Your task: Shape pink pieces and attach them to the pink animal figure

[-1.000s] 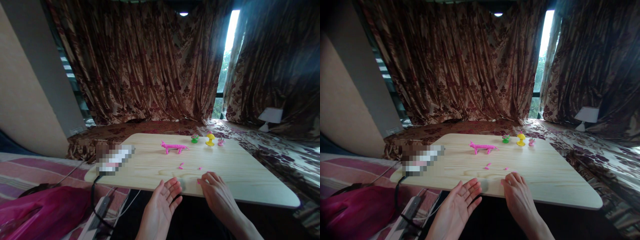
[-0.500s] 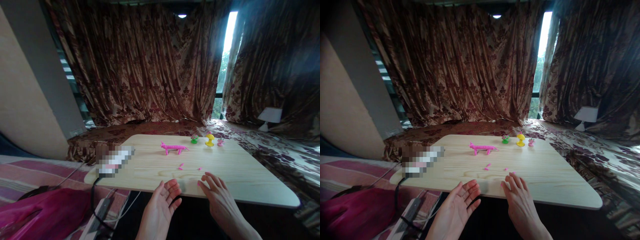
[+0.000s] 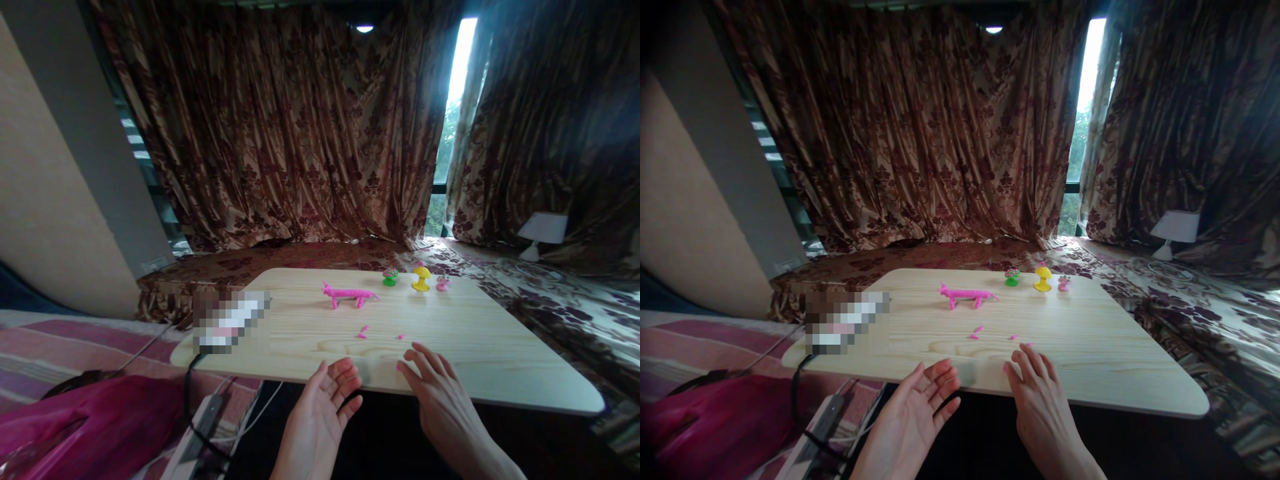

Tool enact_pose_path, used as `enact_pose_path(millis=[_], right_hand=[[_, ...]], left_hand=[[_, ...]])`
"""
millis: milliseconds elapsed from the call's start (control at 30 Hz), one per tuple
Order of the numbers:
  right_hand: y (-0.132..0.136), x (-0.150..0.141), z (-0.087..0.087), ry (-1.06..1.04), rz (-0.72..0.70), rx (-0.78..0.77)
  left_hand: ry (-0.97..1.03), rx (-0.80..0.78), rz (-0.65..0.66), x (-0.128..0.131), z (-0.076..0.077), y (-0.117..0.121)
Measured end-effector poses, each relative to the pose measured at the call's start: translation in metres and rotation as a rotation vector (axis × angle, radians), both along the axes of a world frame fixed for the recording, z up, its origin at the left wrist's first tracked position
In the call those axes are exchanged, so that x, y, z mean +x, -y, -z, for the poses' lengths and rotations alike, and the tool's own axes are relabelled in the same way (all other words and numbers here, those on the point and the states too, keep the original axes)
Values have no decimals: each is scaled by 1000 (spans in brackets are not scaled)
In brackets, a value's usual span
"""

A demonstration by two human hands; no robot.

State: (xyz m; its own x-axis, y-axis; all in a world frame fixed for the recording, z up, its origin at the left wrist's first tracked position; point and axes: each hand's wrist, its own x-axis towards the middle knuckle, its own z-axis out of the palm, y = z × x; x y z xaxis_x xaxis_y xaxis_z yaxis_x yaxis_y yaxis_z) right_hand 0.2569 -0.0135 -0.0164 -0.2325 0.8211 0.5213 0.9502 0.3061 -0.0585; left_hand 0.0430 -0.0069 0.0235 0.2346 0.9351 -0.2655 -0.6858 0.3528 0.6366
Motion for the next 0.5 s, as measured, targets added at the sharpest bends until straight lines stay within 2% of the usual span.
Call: enact_pose_path(millis=[200, 367, 500], right_hand=[[13, 4, -6, -16, -28, -62], [-6, 0, -18, -96, -32, -141], [-15, 7, -19, -135, -37, -169]], left_hand=[[10, 5, 31, 4, 3, 2], [-13, -12, 9, 1, 3, 0], [1, -7, 13, 0, 3, -1]])
